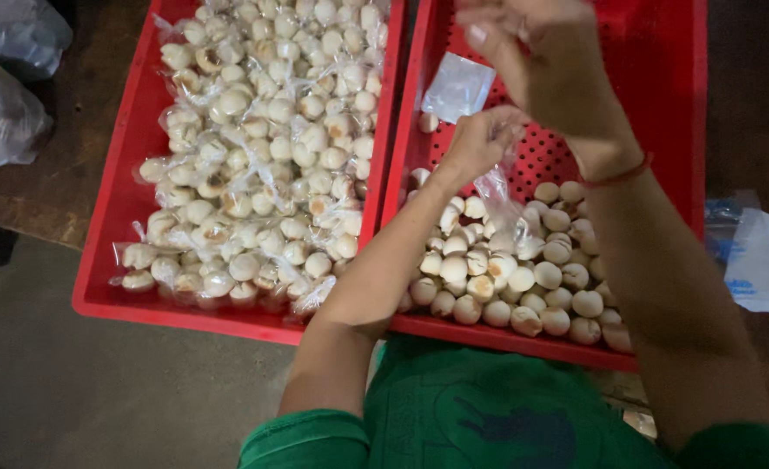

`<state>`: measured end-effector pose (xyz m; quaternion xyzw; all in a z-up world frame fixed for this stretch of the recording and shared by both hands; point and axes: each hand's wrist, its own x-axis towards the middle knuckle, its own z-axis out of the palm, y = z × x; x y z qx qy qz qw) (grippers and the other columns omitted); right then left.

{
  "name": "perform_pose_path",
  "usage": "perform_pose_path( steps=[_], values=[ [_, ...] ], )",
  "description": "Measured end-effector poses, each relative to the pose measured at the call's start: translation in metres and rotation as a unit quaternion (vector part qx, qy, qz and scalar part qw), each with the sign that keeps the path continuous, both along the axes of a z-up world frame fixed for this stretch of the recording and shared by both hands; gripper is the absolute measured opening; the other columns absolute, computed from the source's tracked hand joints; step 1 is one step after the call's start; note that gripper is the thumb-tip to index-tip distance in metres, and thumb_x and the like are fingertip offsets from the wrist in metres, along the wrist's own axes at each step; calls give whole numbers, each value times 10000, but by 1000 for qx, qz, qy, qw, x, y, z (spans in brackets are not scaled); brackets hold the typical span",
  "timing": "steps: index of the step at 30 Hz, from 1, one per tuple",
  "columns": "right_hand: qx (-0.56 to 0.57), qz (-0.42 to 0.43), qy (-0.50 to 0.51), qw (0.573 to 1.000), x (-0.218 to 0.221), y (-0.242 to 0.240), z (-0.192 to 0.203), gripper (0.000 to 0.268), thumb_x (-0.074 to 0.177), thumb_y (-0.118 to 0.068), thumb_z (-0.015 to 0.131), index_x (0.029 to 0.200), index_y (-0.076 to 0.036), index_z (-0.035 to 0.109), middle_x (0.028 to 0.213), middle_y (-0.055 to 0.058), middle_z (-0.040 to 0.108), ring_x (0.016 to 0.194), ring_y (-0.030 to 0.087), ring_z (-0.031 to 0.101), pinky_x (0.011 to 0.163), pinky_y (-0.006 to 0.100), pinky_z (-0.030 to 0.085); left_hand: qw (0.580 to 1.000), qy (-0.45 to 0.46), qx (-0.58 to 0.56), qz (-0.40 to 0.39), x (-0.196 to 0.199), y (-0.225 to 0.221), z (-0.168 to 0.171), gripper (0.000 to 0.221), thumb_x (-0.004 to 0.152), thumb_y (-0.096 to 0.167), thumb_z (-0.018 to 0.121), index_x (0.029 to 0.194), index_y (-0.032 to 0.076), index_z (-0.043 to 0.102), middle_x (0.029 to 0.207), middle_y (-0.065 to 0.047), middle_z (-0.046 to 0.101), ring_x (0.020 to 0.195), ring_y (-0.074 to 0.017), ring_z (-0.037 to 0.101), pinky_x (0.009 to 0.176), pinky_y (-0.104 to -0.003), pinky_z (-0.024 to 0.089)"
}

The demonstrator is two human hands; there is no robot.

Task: The person takes small round baked goods from one red crate and places them individually into small plastic bags, then moves the bagged items into another red crate.

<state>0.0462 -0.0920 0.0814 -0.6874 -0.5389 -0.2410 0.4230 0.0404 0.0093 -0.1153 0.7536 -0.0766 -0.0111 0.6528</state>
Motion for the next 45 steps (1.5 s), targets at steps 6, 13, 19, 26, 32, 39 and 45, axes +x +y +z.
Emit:
perform_pose_path(
  steps=[6,13,19,26,32,39,45],
  values=[
    [23,-121,244,962,-19,-34,-55,194,1112,-52,626,1290,2,684,1177,65,688,997,166,694,814,256,562,972,-81,-204,-87,11,2,2,445,1047,48,633,1481,39,535,1316,-84,705,1140,-109,663,956,-300,588],
    [70,-79,599,794,-21,-97,-113,154,1073,-155,591,1005,-48,679,983,38,662,862,116,627,781,266,531,952,-195,-199,-125,-3,23,37,586,1047,11,716,1576,75,472,1463,-112,648,1360,-156,599,1170,-306,488],
    [86,-119,450,881,-32,-96,-85,123,1063,-113,588,1109,-9,637,1033,17,629,975,94,587,891,254,480,953,57,-256,-150,-5,23,46,543,1033,47,724,1544,-8,549,1333,-197,702,995,-229,602,855,-356,572],
    [80,-123,668,729,-32,-90,-99,66,978,-103,598,992,-70,653,823,-5,704,730,91,658,677,269,538,943,-59,-255,-204,-8,27,50,585,1006,58,753,1522,54,477,1429,-71,643,1324,-107,616,1117,-264,540],
    [47,-252,463,849,-7,-118,-137,187,1099,-123,656,955,-25,588,865,73,557,757,142,472,651,307,409,989,52,-96,-99,4,22,16,234,962,157,748,1112,-23,742,977,-67,781,850,-98,725,711,-249,611],
    [-16,-274,-1,962,-26,-87,-99,133,823,-51,815,778,-17,694,1146,183,634,1099,324,565,869,467,479,962,99,-244,-77,-5,8,25,196,956,228,742,1036,49,753,911,-23,765,767,-97,672,702,-261,547],
    [133,-180,329,917,15,-129,-163,68,934,-29,634,933,-6,698,1259,145,639,1111,253,683,906,360,619,946,77,-300,-90,3,18,23,200,979,246,745,1067,67,729,997,-36,767,928,-132,716,915,-283,544]
  ],
)
